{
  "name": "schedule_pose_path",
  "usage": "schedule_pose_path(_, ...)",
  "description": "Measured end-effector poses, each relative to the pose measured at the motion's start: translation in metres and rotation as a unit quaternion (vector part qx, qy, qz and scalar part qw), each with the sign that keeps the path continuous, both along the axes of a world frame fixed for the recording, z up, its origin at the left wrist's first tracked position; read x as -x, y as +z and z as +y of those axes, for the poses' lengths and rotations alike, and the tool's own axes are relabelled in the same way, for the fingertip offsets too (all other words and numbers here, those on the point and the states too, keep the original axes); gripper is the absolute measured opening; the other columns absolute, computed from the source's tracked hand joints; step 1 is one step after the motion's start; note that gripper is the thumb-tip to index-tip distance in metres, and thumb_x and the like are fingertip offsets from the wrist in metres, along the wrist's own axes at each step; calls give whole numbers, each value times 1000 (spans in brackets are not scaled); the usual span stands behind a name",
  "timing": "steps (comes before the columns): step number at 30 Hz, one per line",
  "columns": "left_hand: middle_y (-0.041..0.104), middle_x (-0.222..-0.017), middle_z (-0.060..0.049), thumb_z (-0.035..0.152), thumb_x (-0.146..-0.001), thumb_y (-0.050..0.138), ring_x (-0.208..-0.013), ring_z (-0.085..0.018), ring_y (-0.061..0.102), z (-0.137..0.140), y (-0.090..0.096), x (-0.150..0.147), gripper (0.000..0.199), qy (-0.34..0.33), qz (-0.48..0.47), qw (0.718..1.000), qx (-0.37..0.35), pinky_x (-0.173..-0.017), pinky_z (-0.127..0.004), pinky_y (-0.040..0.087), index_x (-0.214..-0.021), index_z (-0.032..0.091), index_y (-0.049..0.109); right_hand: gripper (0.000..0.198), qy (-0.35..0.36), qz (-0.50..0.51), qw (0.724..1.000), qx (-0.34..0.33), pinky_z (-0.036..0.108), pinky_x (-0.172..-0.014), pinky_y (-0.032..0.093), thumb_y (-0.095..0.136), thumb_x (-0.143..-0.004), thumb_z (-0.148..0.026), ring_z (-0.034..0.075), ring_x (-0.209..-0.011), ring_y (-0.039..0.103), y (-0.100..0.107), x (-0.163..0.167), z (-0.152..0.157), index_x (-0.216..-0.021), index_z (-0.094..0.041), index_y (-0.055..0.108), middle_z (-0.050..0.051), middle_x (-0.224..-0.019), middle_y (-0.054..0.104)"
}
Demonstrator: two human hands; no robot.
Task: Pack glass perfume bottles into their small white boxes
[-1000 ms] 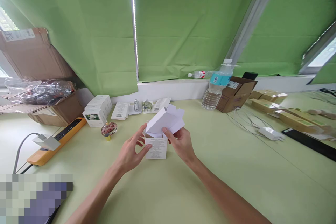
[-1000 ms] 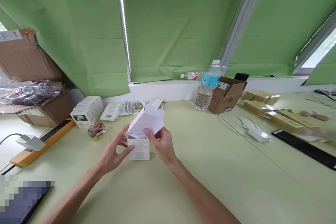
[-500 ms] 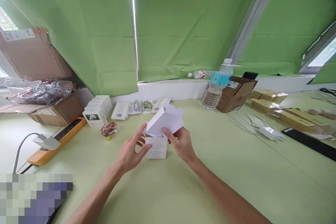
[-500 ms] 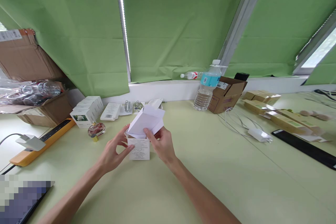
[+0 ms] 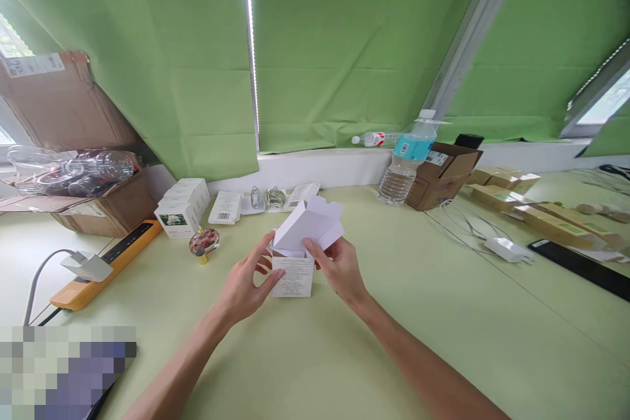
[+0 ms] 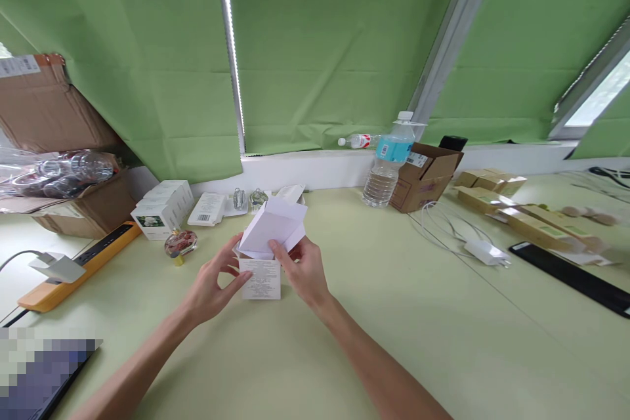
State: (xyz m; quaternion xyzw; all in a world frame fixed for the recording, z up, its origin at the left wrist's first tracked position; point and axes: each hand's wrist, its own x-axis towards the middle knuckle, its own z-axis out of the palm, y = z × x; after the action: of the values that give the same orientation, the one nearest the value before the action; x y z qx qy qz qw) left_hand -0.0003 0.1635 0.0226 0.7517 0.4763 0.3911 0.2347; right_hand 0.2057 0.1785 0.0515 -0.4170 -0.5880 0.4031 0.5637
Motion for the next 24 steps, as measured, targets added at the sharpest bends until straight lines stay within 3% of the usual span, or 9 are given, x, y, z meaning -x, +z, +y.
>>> schedule_pose_path(24, 64, -109, -4, 41, -90, 55, -86, -17, 64, -1, 2, -1, 63, 2, -2, 1000, -2, -79, -35, 58, -145, 32, 27, 34, -7, -16, 1000, -10, 26, -52, 45, 67, -80, -50, 16, -62, 55, 0, 0, 0, -88, -17, 64, 4, -75, 67)
